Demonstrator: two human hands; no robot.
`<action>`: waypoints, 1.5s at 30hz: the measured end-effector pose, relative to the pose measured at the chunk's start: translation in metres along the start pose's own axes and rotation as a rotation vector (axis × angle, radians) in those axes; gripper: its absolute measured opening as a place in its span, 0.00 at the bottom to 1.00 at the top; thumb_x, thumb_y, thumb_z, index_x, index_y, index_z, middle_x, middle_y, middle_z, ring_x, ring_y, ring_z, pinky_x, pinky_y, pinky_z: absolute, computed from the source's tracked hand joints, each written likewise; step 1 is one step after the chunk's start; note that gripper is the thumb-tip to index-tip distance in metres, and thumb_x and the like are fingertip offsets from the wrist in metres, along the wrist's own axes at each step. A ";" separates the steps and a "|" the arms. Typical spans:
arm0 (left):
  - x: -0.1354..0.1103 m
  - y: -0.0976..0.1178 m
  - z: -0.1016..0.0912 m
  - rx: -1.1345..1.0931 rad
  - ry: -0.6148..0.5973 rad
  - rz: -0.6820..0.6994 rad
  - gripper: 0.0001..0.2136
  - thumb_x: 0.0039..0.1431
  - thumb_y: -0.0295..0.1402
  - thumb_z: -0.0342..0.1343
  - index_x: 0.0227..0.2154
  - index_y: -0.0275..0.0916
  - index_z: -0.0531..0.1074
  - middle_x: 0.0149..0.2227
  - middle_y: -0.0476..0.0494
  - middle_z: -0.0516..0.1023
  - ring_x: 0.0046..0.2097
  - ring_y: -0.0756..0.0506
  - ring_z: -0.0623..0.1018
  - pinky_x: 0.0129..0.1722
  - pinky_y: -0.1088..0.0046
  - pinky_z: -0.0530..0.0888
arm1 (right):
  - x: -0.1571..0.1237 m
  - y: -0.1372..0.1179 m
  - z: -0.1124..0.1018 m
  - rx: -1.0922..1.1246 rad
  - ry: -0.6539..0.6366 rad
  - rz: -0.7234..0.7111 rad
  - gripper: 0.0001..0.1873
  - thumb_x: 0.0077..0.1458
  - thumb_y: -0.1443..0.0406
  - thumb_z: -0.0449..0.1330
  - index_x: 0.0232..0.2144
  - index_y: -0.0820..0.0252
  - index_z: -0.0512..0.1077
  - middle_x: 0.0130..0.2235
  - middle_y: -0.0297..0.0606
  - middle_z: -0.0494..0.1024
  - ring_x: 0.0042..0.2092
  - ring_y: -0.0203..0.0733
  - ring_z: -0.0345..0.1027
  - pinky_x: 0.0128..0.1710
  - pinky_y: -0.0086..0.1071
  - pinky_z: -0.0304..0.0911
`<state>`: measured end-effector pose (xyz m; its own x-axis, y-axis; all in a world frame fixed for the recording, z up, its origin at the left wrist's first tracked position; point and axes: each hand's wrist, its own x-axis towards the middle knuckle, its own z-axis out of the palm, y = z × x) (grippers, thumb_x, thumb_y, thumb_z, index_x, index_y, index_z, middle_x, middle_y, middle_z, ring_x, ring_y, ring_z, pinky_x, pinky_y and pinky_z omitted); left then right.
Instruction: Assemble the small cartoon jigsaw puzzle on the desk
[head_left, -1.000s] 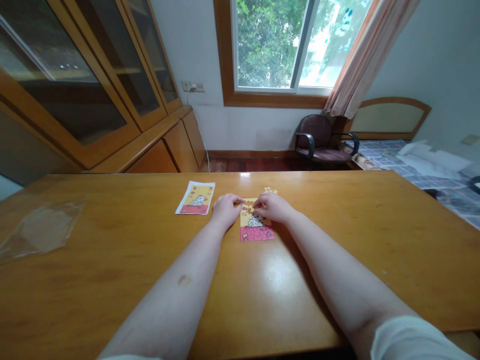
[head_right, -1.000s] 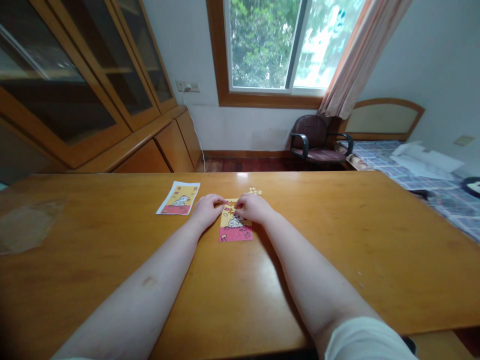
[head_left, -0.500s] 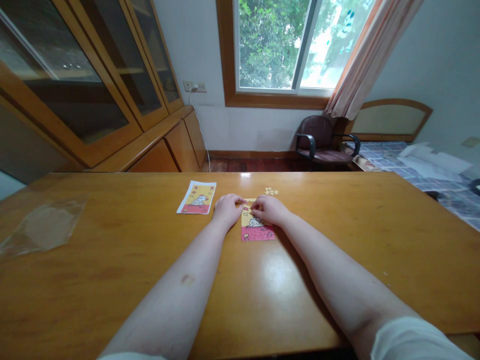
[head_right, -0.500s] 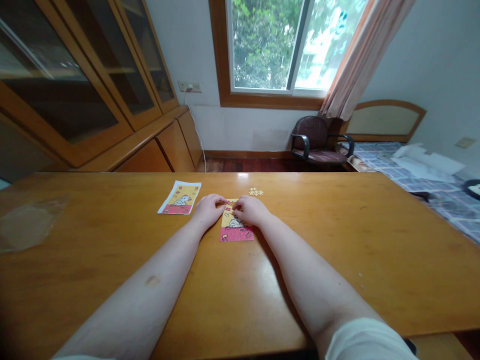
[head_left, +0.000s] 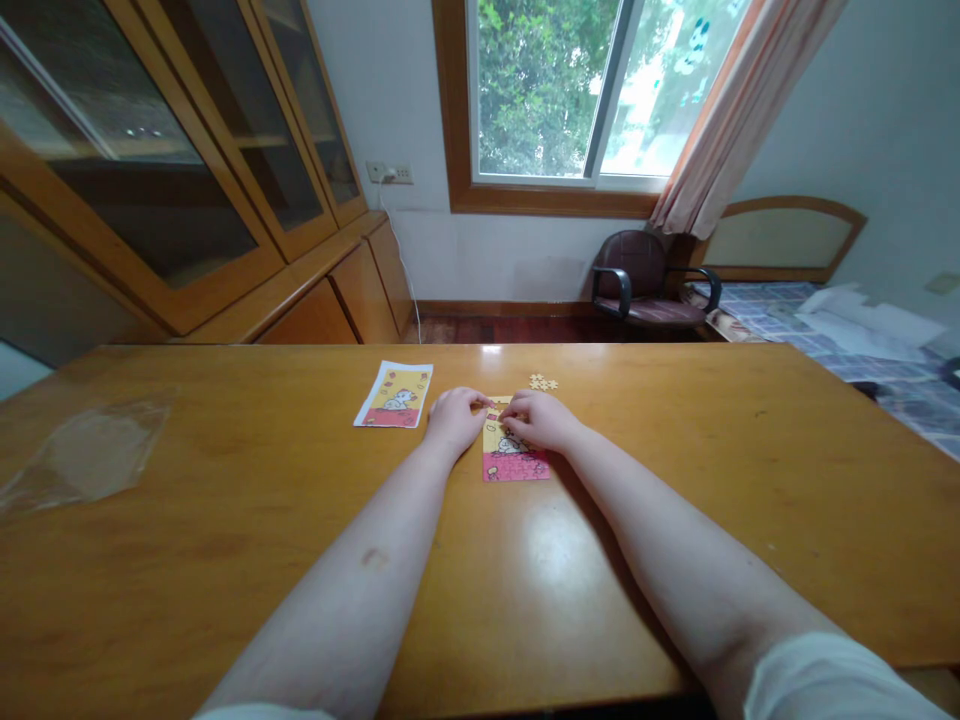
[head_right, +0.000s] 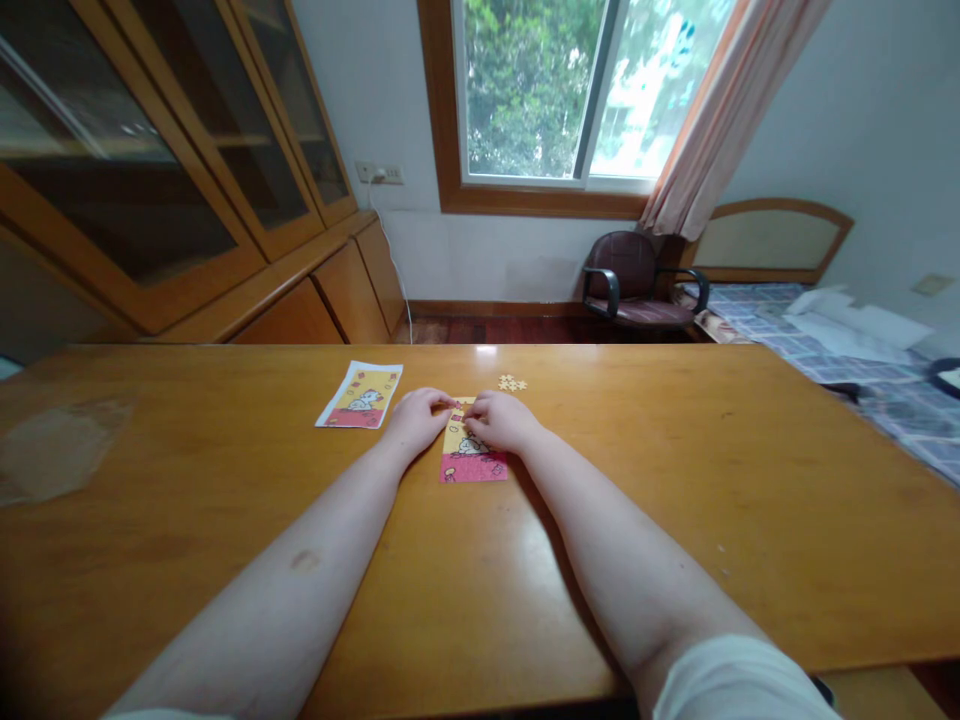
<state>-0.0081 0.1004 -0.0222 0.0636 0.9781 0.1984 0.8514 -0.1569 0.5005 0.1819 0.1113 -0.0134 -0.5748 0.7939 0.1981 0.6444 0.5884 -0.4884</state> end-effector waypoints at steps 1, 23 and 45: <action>0.000 0.000 0.000 0.001 -0.001 0.000 0.09 0.54 0.32 0.55 0.34 0.47 0.80 0.42 0.48 0.81 0.47 0.42 0.76 0.51 0.64 0.71 | 0.000 0.000 0.000 -0.006 -0.004 -0.021 0.09 0.56 0.66 0.60 0.35 0.58 0.81 0.36 0.38 0.77 0.38 0.38 0.71 0.42 0.28 0.62; -0.002 0.001 -0.005 -0.033 -0.036 -0.017 0.09 0.56 0.34 0.54 0.36 0.44 0.79 0.43 0.47 0.80 0.49 0.41 0.75 0.51 0.64 0.71 | -0.011 0.033 -0.060 -0.048 -0.094 0.472 0.04 0.46 0.66 0.66 0.29 0.56 0.80 0.31 0.34 0.81 0.32 0.39 0.72 0.29 0.28 0.59; -0.001 0.000 -0.004 -0.036 -0.027 -0.015 0.10 0.56 0.33 0.53 0.36 0.45 0.79 0.42 0.47 0.80 0.48 0.42 0.75 0.51 0.64 0.71 | -0.007 0.028 -0.044 0.285 -0.063 0.321 0.05 0.51 0.69 0.61 0.31 0.61 0.78 0.32 0.36 0.80 0.34 0.36 0.71 0.35 0.27 0.63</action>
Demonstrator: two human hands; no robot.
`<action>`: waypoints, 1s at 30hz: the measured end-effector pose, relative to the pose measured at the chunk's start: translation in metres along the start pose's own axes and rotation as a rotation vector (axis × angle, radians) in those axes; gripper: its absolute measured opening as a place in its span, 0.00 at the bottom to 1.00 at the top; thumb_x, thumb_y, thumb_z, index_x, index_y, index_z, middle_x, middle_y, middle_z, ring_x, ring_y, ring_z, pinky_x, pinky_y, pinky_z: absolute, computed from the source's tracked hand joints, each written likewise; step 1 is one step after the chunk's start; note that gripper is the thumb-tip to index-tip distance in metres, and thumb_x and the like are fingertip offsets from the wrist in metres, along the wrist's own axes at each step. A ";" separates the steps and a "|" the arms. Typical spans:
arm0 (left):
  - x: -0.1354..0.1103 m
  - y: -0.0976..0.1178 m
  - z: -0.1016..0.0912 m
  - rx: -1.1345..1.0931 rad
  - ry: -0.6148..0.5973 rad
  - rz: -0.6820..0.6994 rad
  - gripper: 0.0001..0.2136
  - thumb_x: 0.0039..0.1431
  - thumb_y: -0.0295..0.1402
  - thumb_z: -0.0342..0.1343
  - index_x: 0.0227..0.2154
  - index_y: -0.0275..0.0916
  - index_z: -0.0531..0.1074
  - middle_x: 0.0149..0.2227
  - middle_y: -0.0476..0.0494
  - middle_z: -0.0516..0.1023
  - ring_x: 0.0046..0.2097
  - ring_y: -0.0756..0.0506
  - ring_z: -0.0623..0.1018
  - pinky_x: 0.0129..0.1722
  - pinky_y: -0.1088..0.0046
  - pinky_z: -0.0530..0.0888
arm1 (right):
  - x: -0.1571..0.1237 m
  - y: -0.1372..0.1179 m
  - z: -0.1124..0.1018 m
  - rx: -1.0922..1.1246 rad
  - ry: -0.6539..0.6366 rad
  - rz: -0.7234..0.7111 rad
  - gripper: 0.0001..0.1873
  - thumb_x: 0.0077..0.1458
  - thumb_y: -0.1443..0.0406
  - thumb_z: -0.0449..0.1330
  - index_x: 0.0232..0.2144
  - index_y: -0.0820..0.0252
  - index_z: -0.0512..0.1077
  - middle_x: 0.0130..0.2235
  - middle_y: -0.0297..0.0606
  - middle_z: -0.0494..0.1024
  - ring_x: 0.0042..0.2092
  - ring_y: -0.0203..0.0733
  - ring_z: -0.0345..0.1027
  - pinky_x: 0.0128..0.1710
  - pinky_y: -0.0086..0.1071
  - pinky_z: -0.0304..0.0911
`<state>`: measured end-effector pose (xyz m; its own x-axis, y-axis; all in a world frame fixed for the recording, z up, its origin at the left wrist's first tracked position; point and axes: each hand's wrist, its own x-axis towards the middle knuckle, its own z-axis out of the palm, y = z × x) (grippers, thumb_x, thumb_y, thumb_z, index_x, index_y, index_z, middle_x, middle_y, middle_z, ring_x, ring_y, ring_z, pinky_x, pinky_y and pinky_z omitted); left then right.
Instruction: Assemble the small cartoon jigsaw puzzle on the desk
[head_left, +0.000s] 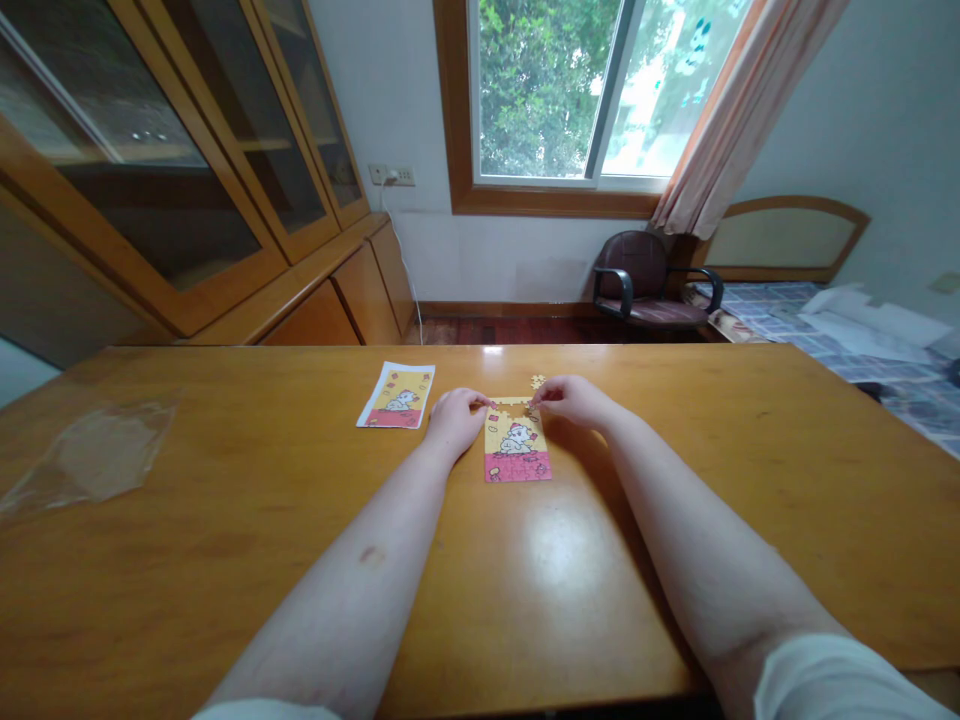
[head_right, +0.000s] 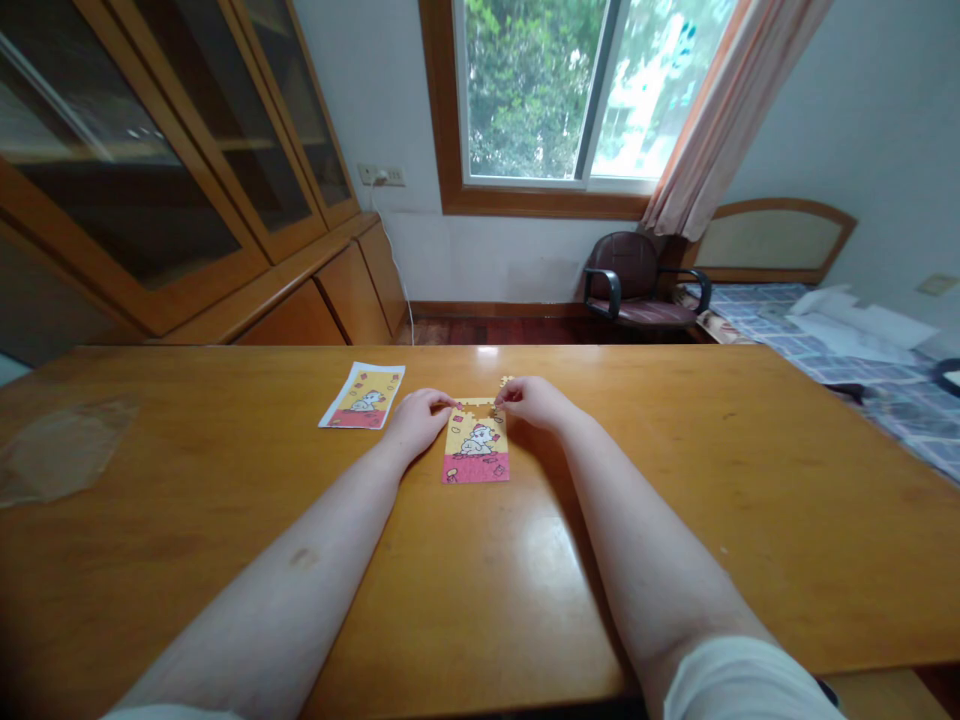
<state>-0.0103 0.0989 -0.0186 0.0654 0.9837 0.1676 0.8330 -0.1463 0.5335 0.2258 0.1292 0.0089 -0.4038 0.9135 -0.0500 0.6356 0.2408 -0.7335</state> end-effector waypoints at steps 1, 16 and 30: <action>0.000 0.000 0.000 0.002 0.000 -0.001 0.10 0.56 0.33 0.53 0.36 0.45 0.79 0.42 0.47 0.80 0.48 0.42 0.75 0.51 0.64 0.71 | 0.001 -0.003 0.005 0.046 -0.019 -0.008 0.06 0.51 0.68 0.62 0.32 0.61 0.78 0.32 0.37 0.80 0.34 0.37 0.71 0.35 0.27 0.64; 0.000 -0.002 0.004 0.051 0.000 0.021 0.10 0.55 0.34 0.54 0.36 0.45 0.80 0.42 0.47 0.81 0.48 0.42 0.76 0.52 0.65 0.71 | 0.001 -0.019 0.058 -0.266 0.149 -0.435 0.09 0.55 0.64 0.64 0.39 0.58 0.79 0.37 0.40 0.79 0.40 0.39 0.71 0.44 0.31 0.62; 0.001 -0.004 0.004 0.051 -0.001 0.018 0.09 0.55 0.34 0.55 0.36 0.45 0.80 0.42 0.47 0.81 0.48 0.42 0.76 0.51 0.65 0.70 | -0.004 -0.019 0.049 -0.479 0.099 -0.517 0.12 0.61 0.59 0.58 0.37 0.56 0.81 0.41 0.40 0.79 0.41 0.42 0.69 0.46 0.37 0.57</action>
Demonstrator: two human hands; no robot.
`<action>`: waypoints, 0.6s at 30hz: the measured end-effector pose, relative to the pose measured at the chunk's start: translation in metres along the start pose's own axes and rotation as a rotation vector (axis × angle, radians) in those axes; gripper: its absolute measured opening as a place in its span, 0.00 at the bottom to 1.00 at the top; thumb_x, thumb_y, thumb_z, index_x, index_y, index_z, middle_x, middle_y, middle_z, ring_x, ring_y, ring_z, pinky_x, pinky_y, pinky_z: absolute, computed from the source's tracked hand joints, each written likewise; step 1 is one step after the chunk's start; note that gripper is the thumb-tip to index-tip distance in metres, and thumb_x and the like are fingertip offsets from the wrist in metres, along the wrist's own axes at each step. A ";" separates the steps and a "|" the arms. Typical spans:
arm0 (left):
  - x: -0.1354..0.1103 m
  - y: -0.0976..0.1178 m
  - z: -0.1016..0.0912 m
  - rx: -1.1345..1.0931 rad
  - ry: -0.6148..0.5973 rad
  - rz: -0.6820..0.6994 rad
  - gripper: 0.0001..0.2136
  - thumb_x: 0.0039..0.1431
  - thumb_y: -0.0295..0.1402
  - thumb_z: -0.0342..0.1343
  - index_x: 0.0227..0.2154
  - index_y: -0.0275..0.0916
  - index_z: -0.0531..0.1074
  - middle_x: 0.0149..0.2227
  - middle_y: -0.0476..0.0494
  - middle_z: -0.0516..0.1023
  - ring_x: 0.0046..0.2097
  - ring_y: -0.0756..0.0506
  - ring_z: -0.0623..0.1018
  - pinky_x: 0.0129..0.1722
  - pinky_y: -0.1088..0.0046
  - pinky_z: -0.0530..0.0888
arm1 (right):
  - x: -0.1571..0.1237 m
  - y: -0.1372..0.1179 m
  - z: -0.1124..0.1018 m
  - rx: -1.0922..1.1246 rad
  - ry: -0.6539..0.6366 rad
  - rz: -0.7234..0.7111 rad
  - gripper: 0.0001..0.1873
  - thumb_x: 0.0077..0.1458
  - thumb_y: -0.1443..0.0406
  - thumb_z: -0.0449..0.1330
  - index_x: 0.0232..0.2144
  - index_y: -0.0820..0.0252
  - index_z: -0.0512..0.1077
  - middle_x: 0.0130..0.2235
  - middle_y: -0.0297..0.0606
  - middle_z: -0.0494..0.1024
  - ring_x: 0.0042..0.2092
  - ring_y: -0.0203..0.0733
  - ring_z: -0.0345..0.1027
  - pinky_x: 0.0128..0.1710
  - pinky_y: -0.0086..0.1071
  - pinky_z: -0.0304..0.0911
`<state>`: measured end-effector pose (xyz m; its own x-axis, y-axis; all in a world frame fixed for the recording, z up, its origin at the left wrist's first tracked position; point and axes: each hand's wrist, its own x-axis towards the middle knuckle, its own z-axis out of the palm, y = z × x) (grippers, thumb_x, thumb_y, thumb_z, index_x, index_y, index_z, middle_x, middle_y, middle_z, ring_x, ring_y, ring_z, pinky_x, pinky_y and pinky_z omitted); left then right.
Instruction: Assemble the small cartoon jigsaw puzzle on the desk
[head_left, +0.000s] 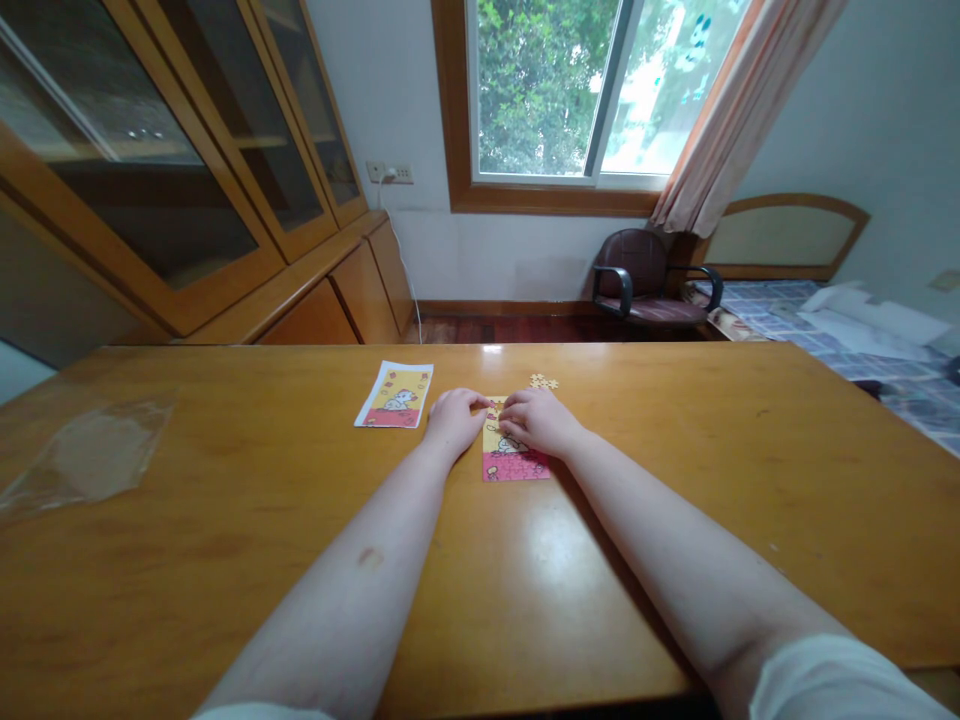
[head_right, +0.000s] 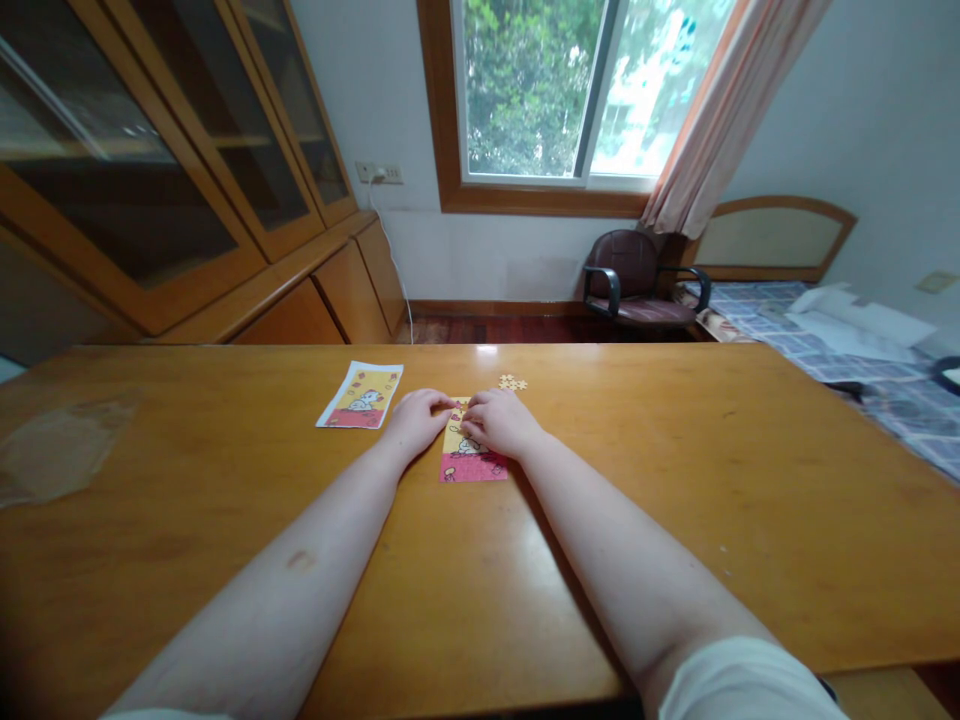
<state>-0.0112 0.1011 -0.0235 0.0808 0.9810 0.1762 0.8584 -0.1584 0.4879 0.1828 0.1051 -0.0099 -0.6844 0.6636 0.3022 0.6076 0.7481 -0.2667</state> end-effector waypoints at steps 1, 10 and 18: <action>0.000 0.000 0.000 0.000 -0.003 -0.002 0.09 0.55 0.34 0.55 0.36 0.45 0.80 0.42 0.47 0.81 0.48 0.42 0.76 0.51 0.65 0.70 | 0.000 -0.001 -0.001 -0.011 -0.003 0.004 0.12 0.61 0.59 0.58 0.38 0.56 0.80 0.41 0.40 0.78 0.41 0.42 0.68 0.46 0.37 0.56; 0.000 0.003 -0.001 0.001 -0.009 -0.002 0.09 0.55 0.34 0.55 0.36 0.46 0.80 0.42 0.47 0.81 0.48 0.42 0.76 0.52 0.65 0.70 | -0.001 -0.002 -0.005 -0.053 -0.078 -0.012 0.14 0.61 0.57 0.58 0.37 0.57 0.81 0.41 0.41 0.80 0.41 0.44 0.66 0.45 0.39 0.54; 0.000 0.002 -0.001 0.000 -0.008 -0.006 0.09 0.55 0.35 0.55 0.36 0.46 0.80 0.43 0.47 0.81 0.48 0.42 0.75 0.53 0.65 0.70 | -0.001 -0.005 -0.006 -0.048 -0.084 0.033 0.14 0.60 0.56 0.58 0.40 0.55 0.80 0.44 0.42 0.78 0.44 0.45 0.68 0.48 0.39 0.55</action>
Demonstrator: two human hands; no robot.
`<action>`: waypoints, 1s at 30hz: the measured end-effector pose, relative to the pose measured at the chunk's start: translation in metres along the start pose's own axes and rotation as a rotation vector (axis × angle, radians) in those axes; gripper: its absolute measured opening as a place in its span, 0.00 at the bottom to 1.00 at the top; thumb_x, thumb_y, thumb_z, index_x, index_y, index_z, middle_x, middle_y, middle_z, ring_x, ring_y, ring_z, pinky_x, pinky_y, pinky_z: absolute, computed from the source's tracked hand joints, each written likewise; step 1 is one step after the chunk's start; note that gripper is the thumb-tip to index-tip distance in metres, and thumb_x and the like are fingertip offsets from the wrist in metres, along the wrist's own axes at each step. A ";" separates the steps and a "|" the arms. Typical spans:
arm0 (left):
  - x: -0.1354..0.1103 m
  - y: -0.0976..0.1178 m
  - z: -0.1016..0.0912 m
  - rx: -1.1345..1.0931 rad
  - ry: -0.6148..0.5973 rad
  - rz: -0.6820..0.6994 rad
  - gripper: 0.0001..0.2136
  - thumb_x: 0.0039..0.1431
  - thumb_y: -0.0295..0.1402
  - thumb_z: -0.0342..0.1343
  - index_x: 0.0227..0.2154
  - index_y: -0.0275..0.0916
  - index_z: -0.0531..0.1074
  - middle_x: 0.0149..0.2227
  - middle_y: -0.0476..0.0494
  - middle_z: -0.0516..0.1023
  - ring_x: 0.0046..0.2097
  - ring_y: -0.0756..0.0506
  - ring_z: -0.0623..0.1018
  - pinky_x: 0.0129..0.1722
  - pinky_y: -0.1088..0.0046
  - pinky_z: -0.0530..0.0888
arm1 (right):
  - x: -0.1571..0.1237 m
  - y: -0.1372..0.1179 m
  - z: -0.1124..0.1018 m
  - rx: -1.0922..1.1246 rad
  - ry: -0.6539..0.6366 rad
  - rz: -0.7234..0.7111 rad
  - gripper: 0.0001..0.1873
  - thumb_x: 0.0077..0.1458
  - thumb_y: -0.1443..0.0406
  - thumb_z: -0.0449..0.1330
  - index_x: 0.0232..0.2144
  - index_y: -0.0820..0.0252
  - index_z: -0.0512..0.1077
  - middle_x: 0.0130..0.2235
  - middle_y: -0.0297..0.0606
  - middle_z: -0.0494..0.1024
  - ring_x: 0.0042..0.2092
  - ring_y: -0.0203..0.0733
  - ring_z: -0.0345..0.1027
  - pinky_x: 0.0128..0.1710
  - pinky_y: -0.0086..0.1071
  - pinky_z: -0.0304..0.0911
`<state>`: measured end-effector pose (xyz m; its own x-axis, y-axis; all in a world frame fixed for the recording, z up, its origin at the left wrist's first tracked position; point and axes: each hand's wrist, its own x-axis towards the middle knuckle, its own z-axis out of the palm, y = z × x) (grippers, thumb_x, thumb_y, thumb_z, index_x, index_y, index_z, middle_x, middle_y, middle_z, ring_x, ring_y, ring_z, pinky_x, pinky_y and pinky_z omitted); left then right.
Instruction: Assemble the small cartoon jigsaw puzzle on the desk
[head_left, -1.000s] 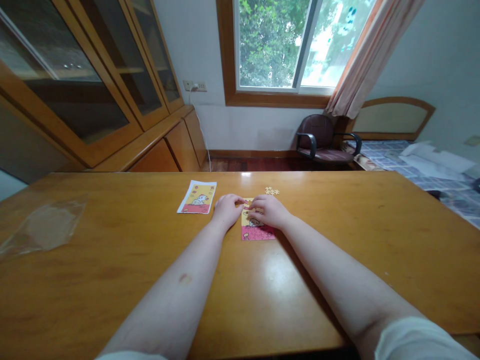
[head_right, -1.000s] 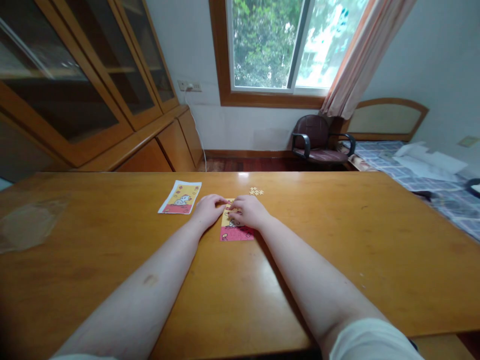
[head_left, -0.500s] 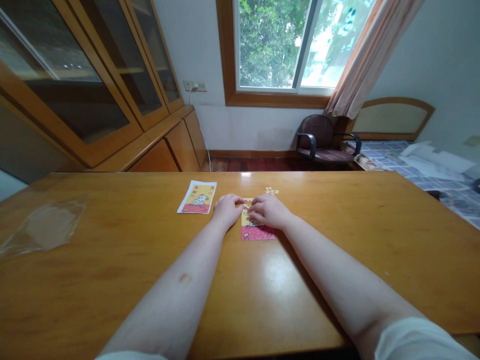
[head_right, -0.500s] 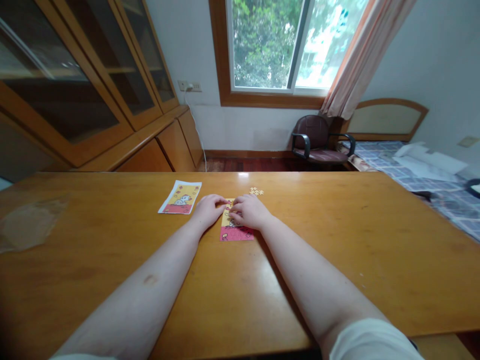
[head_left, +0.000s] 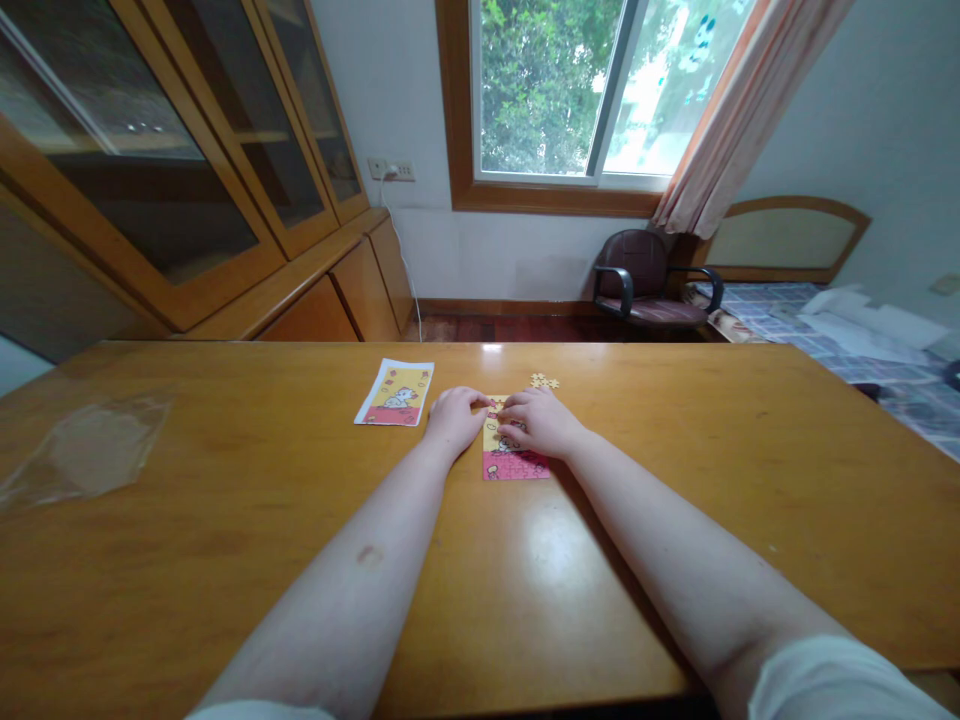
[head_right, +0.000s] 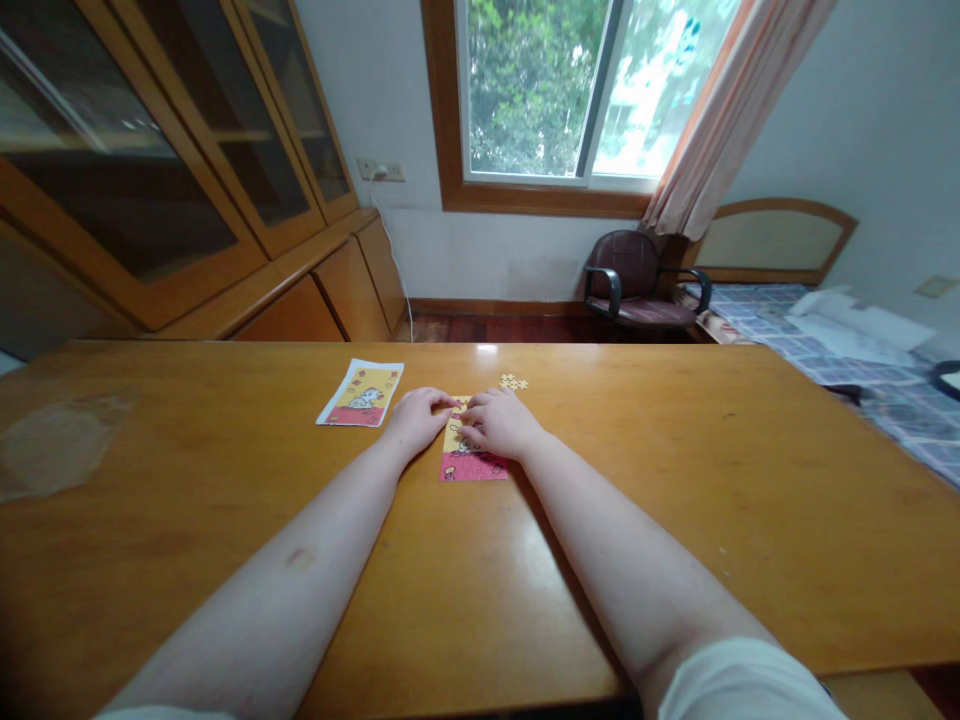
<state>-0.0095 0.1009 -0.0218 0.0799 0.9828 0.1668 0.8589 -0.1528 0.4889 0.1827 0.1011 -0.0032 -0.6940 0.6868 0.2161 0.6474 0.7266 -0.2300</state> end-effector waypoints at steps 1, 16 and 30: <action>0.000 0.000 0.000 -0.001 0.002 0.003 0.09 0.55 0.35 0.55 0.35 0.46 0.80 0.43 0.48 0.81 0.48 0.42 0.75 0.53 0.65 0.70 | 0.000 -0.001 0.000 0.000 0.001 0.001 0.14 0.60 0.56 0.59 0.41 0.55 0.80 0.44 0.41 0.78 0.44 0.45 0.67 0.48 0.40 0.55; -0.002 0.002 -0.001 0.002 -0.005 -0.001 0.09 0.55 0.35 0.55 0.36 0.46 0.80 0.43 0.47 0.81 0.48 0.41 0.75 0.52 0.65 0.70 | 0.000 0.002 0.004 -0.033 0.010 0.111 0.21 0.59 0.51 0.58 0.49 0.55 0.76 0.54 0.46 0.71 0.53 0.52 0.62 0.55 0.46 0.54; -0.001 0.001 0.000 -0.004 -0.006 -0.006 0.10 0.56 0.35 0.54 0.36 0.45 0.79 0.43 0.47 0.80 0.48 0.41 0.75 0.53 0.63 0.70 | 0.000 -0.002 0.006 -0.079 -0.057 0.193 0.27 0.59 0.46 0.56 0.55 0.50 0.71 0.61 0.45 0.65 0.58 0.57 0.57 0.57 0.50 0.51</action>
<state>-0.0090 0.1000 -0.0213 0.0776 0.9843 0.1584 0.8573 -0.1470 0.4934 0.1797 0.0994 -0.0088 -0.5700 0.8128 0.1204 0.7911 0.5825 -0.1867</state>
